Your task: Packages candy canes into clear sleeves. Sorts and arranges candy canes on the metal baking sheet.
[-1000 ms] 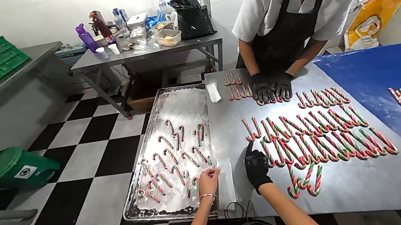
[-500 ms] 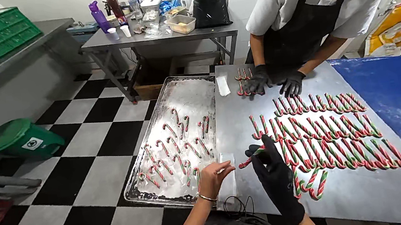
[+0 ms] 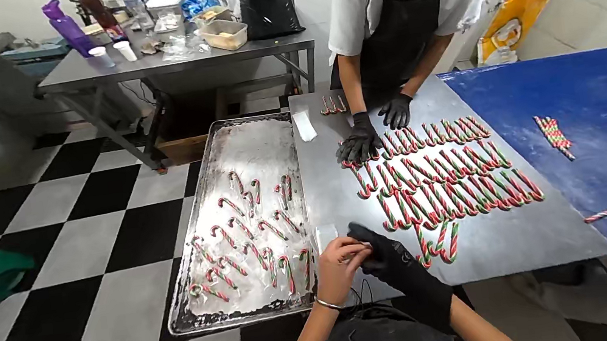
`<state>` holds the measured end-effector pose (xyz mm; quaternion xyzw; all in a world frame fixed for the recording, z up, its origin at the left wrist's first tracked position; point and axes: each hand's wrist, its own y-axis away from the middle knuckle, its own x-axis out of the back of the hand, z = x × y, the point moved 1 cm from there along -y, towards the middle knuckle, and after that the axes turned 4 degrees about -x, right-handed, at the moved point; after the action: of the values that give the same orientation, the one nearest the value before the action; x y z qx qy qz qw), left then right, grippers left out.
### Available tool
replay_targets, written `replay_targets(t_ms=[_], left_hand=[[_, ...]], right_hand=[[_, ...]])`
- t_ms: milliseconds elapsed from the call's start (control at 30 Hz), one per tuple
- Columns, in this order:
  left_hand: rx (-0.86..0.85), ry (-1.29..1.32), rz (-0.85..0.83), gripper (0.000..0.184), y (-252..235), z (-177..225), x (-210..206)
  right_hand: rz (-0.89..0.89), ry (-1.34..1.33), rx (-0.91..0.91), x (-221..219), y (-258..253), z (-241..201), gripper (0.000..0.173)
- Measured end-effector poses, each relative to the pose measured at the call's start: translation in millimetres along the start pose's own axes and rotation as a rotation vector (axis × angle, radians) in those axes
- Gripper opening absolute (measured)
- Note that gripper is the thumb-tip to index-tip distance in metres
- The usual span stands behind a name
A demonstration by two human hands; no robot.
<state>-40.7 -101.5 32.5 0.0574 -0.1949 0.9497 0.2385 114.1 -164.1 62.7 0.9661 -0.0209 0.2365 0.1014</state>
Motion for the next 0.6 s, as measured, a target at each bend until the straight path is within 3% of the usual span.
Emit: replay_targets(t_ms=[67,133,200,300,367,500,600], left_hand=[[0.037,-0.027,0.023,0.015,7.4,-0.3,-4.2],[0.148,-0.089,0.118,0.025,11.0,-10.2,-0.9],[0.383,-0.238,0.172,0.044,15.8,-35.0,9.1],[0.687,-0.346,0.115,0.071,19.8,-78.4,23.0],[0.732,-0.396,0.065,0.066,22.3,-93.8,26.8],[0.755,-0.351,0.004,0.033,13.5,-103.1,37.8],[0.745,-0.191,0.052,0.028,19.4,-109.8,43.4]], right_hand=[[0.018,-0.003,-0.024,2.1,0.8,3.5,0.042],[0.159,0.025,-0.036,1.1,-3.8,11.4,0.028],[0.285,0.038,-0.11,-1.4,-11.1,24.0,0.025],[0.335,0.034,-0.173,-11.0,-31.3,52.3,0.029],[0.303,0.115,-0.159,-25.0,-41.5,71.5,0.031],[0.208,0.362,-0.082,-36.6,-38.8,86.9,0.043],[0.353,0.564,-0.079,-16.6,-12.1,91.8,0.065]])
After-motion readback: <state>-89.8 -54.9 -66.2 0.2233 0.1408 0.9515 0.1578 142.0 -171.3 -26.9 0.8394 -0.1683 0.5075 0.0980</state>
